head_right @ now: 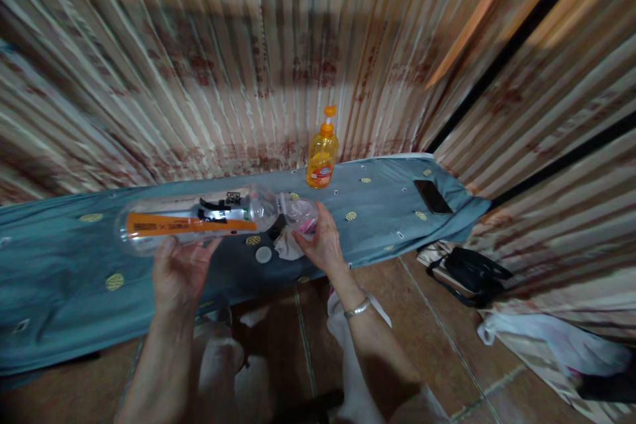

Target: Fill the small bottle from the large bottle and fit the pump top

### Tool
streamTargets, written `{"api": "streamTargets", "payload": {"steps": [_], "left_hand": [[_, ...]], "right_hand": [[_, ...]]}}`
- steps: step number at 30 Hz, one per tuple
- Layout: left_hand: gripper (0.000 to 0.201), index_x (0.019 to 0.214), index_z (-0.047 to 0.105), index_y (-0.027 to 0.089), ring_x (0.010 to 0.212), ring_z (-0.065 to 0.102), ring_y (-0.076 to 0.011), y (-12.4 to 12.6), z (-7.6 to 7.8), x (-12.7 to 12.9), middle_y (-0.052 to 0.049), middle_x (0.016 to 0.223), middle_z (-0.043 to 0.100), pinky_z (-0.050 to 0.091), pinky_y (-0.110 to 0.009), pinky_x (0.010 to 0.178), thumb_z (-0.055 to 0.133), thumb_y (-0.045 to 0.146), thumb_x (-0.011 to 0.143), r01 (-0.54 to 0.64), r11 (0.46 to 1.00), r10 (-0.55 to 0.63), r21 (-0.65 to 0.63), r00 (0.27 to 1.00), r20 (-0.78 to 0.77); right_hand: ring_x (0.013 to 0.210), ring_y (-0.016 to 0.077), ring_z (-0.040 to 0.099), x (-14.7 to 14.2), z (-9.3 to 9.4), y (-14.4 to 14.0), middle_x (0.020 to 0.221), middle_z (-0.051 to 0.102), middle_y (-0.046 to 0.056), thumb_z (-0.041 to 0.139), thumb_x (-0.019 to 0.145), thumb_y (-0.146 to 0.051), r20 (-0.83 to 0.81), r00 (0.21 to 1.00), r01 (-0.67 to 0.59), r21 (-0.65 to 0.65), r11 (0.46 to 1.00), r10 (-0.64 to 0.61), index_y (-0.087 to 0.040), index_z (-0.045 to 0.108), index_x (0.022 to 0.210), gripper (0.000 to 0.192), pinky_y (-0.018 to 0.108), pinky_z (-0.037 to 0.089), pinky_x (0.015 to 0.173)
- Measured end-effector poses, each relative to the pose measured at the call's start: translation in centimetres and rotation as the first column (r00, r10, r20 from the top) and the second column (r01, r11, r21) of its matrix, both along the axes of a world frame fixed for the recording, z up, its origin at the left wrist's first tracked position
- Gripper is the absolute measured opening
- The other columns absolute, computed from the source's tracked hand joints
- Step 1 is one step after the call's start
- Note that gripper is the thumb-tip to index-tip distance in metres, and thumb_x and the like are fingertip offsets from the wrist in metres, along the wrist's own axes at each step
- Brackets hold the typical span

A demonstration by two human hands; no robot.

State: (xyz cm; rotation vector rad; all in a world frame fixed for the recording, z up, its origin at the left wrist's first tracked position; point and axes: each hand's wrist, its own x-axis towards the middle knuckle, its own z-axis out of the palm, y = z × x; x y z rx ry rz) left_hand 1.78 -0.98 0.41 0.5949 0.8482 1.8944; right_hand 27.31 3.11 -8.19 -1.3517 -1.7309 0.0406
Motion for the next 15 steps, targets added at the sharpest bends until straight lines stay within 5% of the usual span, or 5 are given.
{"api": "streamTargets", "payload": {"steps": [15], "left_hand": [[0.043, 0.084, 0.072, 0.022, 0.086, 0.074, -0.0249, -0.41, 0.11, -0.08, -0.004, 0.091, 0.077, 0.066, -0.04, 0.076, 0.094, 0.045, 0.055, -0.057, 0.997, 0.057, -0.045, 0.998, 0.009]], "right_hand": [[0.135, 0.0349, 0.06, -0.4, -0.17, -0.19, 0.144, 0.06, 0.024, 0.072, 0.085, -0.051, -0.023, 1.0, 0.021, -0.01, 1.0, -0.021, -0.01, 0.039, 0.151, 0.084, 0.056, 0.052, 0.111]]}}
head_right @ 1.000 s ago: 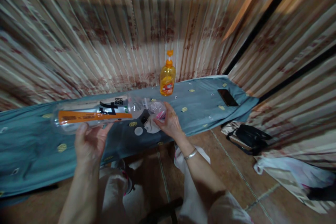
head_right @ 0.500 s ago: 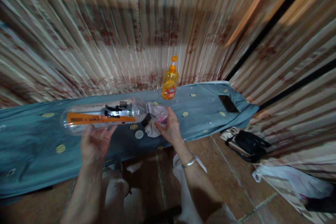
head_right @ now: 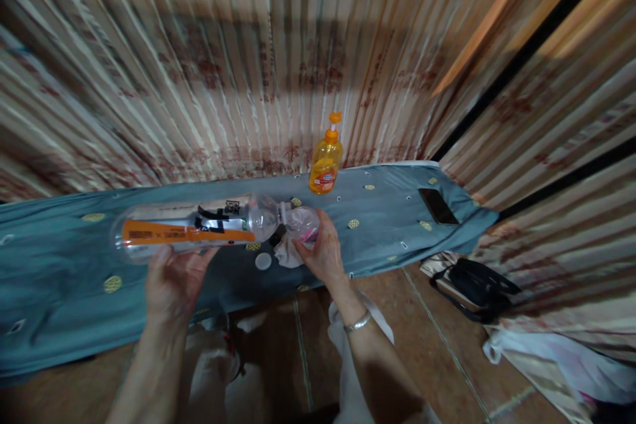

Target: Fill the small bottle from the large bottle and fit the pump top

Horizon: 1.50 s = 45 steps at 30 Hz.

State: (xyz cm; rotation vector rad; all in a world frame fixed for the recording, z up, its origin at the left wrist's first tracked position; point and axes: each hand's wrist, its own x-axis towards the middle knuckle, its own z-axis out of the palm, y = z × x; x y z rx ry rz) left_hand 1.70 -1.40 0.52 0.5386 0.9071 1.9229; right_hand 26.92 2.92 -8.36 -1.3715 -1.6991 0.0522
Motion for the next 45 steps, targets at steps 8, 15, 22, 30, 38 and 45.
{"api": "streamTargets", "payload": {"steps": [8, 15, 22, 30, 38, 45], "left_hand": [[0.044, 0.076, 0.071, 0.02, 0.086, 0.073, -0.0238, -0.1, 0.2, -0.2, -0.004, 0.088, 0.077, 0.066, -0.034, 0.073, 0.096, 0.046, 0.05, -0.016, 1.0, 0.016, -0.026, 1.0, 0.013], [0.046, 0.083, 0.074, 0.022, 0.092, 0.073, -0.0273, 0.1, 0.1, -0.1, -0.005, 0.091, 0.077, 0.066, -0.037, 0.074, 0.095, 0.047, 0.051, 0.001, 0.999, 0.0, -0.049, 1.0, 0.028], [0.056, 0.089, 0.075, 0.02, 0.089, 0.073, -0.0294, 0.0, 0.6, -0.2, -0.007, 0.093, 0.078, 0.066, -0.037, 0.068, 0.098, 0.046, 0.044, 0.005, 0.998, -0.002, -0.057, 0.999, 0.039], [0.061, 0.098, 0.074, 0.022, 0.103, 0.072, -0.0332, 0.0, 0.9, -0.1, -0.007, 0.099, 0.079, 0.065, -0.037, 0.072, 0.098, 0.045, 0.047, -0.002, 0.999, 0.004, -0.05, 0.999, 0.038], [0.06, 0.104, 0.071, 0.023, 0.112, 0.068, -0.0381, 0.1, 0.9, -0.1, -0.007, 0.106, 0.078, 0.065, -0.045, 0.08, 0.094, 0.044, 0.053, 0.004, 0.999, -0.004, -0.046, 1.0, 0.003], [0.064, 0.104, 0.071, 0.023, 0.107, 0.07, -0.0361, 0.1, 1.1, -0.4, -0.007, 0.107, 0.077, 0.065, -0.038, 0.07, 0.096, 0.044, 0.049, -0.01, 0.998, 0.011, -0.058, 1.0, 0.01]], "right_hand": [[0.132, 0.0357, 0.062, -0.4, -0.2, 0.1, 0.141, 0.062, 0.025, 0.073, 0.085, -0.049, 0.011, 1.0, 0.014, 0.028, 1.0, -0.014, -0.009, 0.04, 0.151, 0.084, 0.055, 0.054, 0.108], [0.136, 0.0355, 0.059, -0.4, 0.0, 0.0, 0.146, 0.059, 0.024, 0.076, 0.083, -0.048, -0.013, 1.0, 0.002, -0.008, 1.0, -0.002, -0.011, 0.036, 0.154, 0.09, 0.056, 0.051, 0.112], [0.139, 0.0361, 0.057, -0.4, 0.2, 0.0, 0.15, 0.056, 0.025, 0.077, 0.083, -0.048, -0.005, 1.0, -0.028, 0.009, 1.0, 0.028, -0.011, 0.027, 0.159, 0.098, 0.057, 0.051, 0.112], [0.14, 0.0354, 0.056, -0.1, 0.3, -0.1, 0.149, 0.056, 0.025, 0.077, 0.084, -0.049, 0.02, 0.999, -0.039, -0.014, 0.999, 0.04, -0.011, 0.028, 0.158, 0.097, 0.055, 0.05, 0.114], [0.14, 0.0357, 0.055, -0.1, 0.4, -0.1, 0.15, 0.056, 0.024, 0.077, 0.083, -0.049, 0.022, 0.999, -0.043, -0.034, 0.998, 0.044, -0.012, 0.029, 0.158, 0.096, 0.056, 0.05, 0.114], [0.145, 0.0365, 0.05, -0.2, 0.1, 0.1, 0.152, 0.053, 0.025, 0.075, 0.085, -0.044, 0.05, 0.997, -0.055, 0.019, 0.998, 0.054, -0.011, 0.028, 0.158, 0.093, 0.058, 0.048, 0.115]]}}
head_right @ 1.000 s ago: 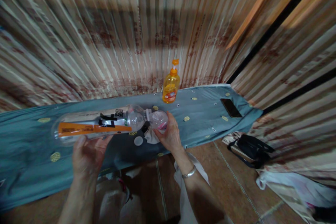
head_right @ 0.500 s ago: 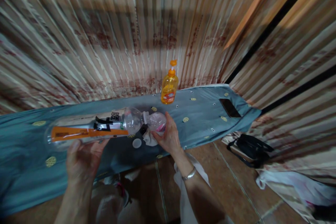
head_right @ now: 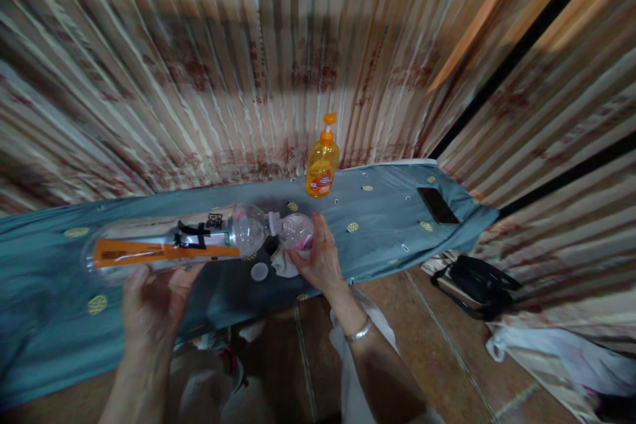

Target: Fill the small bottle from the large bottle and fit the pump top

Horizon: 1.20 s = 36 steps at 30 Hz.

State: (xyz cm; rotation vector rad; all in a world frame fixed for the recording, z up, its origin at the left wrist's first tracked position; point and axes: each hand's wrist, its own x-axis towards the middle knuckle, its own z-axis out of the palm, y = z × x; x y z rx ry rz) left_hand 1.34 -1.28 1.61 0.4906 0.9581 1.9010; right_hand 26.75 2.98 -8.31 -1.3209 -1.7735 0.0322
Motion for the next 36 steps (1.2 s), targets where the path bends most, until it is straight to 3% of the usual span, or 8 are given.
{"api": "streamTargets", "payload": {"steps": [7, 23, 28, 36], "left_hand": [[0.06, 0.106, 0.07, 0.031, 0.103, 0.072, -0.0335, 0.0, -0.3, -0.2, -0.004, 0.107, 0.077, 0.067, -0.046, 0.076, 0.094, 0.046, 0.053, 0.02, 1.0, -0.019, 0.023, 0.999, -0.044], [0.057, 0.092, 0.074, 0.022, 0.104, 0.072, -0.034, 0.2, -0.3, -0.1, -0.008, 0.103, 0.077, 0.064, -0.049, 0.085, 0.097, 0.048, 0.047, -0.018, 1.0, 0.018, 0.001, 0.999, -0.04], [0.055, 0.096, 0.074, 0.024, 0.103, 0.072, -0.0338, 0.5, -0.3, 0.0, -0.008, 0.103, 0.077, 0.065, -0.05, 0.084, 0.095, 0.047, 0.051, -0.006, 1.0, 0.006, 0.006, 0.999, -0.031], [0.071, 0.112, 0.07, 0.029, 0.122, 0.064, -0.0389, 0.5, 0.8, 0.7, -0.006, 0.112, 0.076, 0.059, -0.058, 0.095, 0.097, 0.042, 0.048, 0.012, 1.0, -0.012, 0.027, 1.0, -0.01]], "right_hand": [[0.134, 0.0368, 0.06, 0.0, 0.1, 0.0, 0.143, 0.06, 0.025, 0.073, 0.086, -0.05, 0.001, 1.0, 0.021, 0.003, 1.0, -0.021, -0.011, 0.036, 0.154, 0.087, 0.057, 0.053, 0.11], [0.129, 0.0378, 0.062, -0.3, 0.0, 0.3, 0.137, 0.063, 0.025, 0.067, 0.088, -0.059, -0.017, 0.998, 0.056, -0.004, 0.998, -0.056, -0.012, 0.04, 0.149, 0.082, 0.06, 0.054, 0.106], [0.128, 0.0367, 0.063, -0.6, 0.0, 0.3, 0.136, 0.064, 0.026, 0.067, 0.088, -0.059, -0.029, 0.997, 0.077, 0.029, 0.997, -0.076, -0.01, 0.042, 0.147, 0.081, 0.057, 0.055, 0.104], [0.124, 0.0373, 0.064, -0.6, -0.1, 0.4, 0.133, 0.066, 0.024, 0.072, 0.085, -0.057, -0.03, 0.994, 0.103, 0.021, 0.994, -0.102, -0.011, 0.045, 0.145, 0.08, 0.06, 0.053, 0.105]]}}
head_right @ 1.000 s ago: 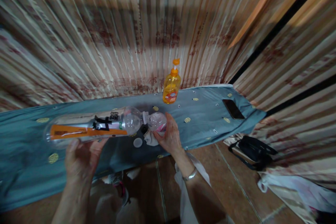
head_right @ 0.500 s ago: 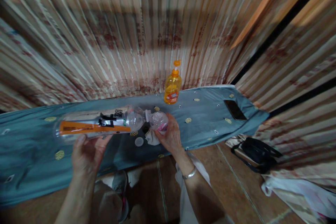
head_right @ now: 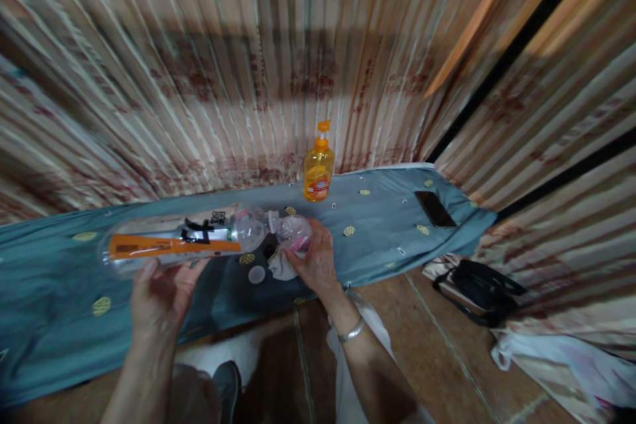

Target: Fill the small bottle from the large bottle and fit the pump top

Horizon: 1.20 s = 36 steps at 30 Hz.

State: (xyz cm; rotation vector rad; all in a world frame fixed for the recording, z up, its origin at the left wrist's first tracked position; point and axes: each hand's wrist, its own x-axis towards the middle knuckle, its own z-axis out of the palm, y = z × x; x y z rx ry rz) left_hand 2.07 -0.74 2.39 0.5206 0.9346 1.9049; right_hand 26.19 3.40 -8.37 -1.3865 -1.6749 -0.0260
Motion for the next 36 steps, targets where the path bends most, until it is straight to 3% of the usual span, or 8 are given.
{"api": "streamTargets", "payload": {"steps": [8, 14, 22, 31, 36], "left_hand": [[0.065, 0.11, 0.072, 0.028, 0.118, 0.067, -0.0387, -0.3, 0.4, 0.0, -0.008, 0.118, 0.076, 0.063, -0.054, 0.089, 0.096, 0.037, 0.051, -0.005, 1.0, 0.005, 0.002, 1.0, -0.004], [0.062, 0.102, 0.075, 0.026, 0.123, 0.064, -0.0387, -0.2, -0.5, -0.7, -0.008, 0.115, 0.077, 0.064, -0.05, 0.088, 0.098, 0.044, 0.047, -0.012, 0.999, 0.012, -0.05, 1.0, 0.007], [0.06, 0.104, 0.074, 0.021, 0.115, 0.068, -0.0381, -0.2, -1.3, -1.3, -0.011, 0.109, 0.078, 0.057, -0.062, 0.098, 0.097, 0.041, 0.053, 0.003, 1.0, -0.002, -0.019, 0.999, 0.04], [0.062, 0.099, 0.074, 0.02, 0.103, 0.073, -0.0356, -0.7, -0.7, -1.3, -0.011, 0.106, 0.078, 0.065, -0.055, 0.082, 0.099, 0.04, 0.046, -0.028, 0.999, 0.03, -0.038, 0.999, 0.039], [0.057, 0.087, 0.073, 0.02, 0.088, 0.075, -0.0293, -1.2, -0.3, -1.1, -0.007, 0.091, 0.078, 0.067, -0.05, 0.076, 0.101, 0.038, 0.04, -0.056, 0.997, 0.06, -0.051, 0.996, 0.069]], "right_hand": [[0.138, 0.0378, 0.056, -0.1, -0.1, -0.1, 0.145, 0.057, 0.028, 0.071, 0.087, -0.055, -0.004, 1.0, -0.007, 0.015, 1.0, 0.008, -0.009, 0.042, 0.147, 0.082, 0.058, 0.053, 0.109], [0.135, 0.0372, 0.059, 0.1, -0.1, -0.2, 0.144, 0.059, 0.028, 0.069, 0.087, -0.06, 0.01, 0.999, -0.044, -0.005, 0.999, 0.044, -0.008, 0.034, 0.153, 0.091, 0.059, 0.052, 0.11], [0.136, 0.0367, 0.058, 0.2, 0.3, -0.6, 0.146, 0.057, 0.028, 0.066, 0.091, -0.056, 0.024, 0.996, -0.083, 0.022, 0.996, 0.082, -0.008, 0.033, 0.154, 0.087, 0.058, 0.052, 0.11], [0.132, 0.038, 0.06, 0.2, 0.6, -0.6, 0.142, 0.059, 0.028, 0.068, 0.088, -0.058, -0.001, 0.999, -0.046, 0.001, 0.999, 0.046, -0.007, 0.037, 0.151, 0.087, 0.059, 0.053, 0.107], [0.129, 0.0367, 0.061, 0.1, 0.6, -0.7, 0.137, 0.062, 0.026, 0.07, 0.087, -0.055, 0.005, 0.998, -0.058, 0.011, 0.998, 0.058, -0.009, 0.045, 0.145, 0.078, 0.058, 0.053, 0.106]]}}
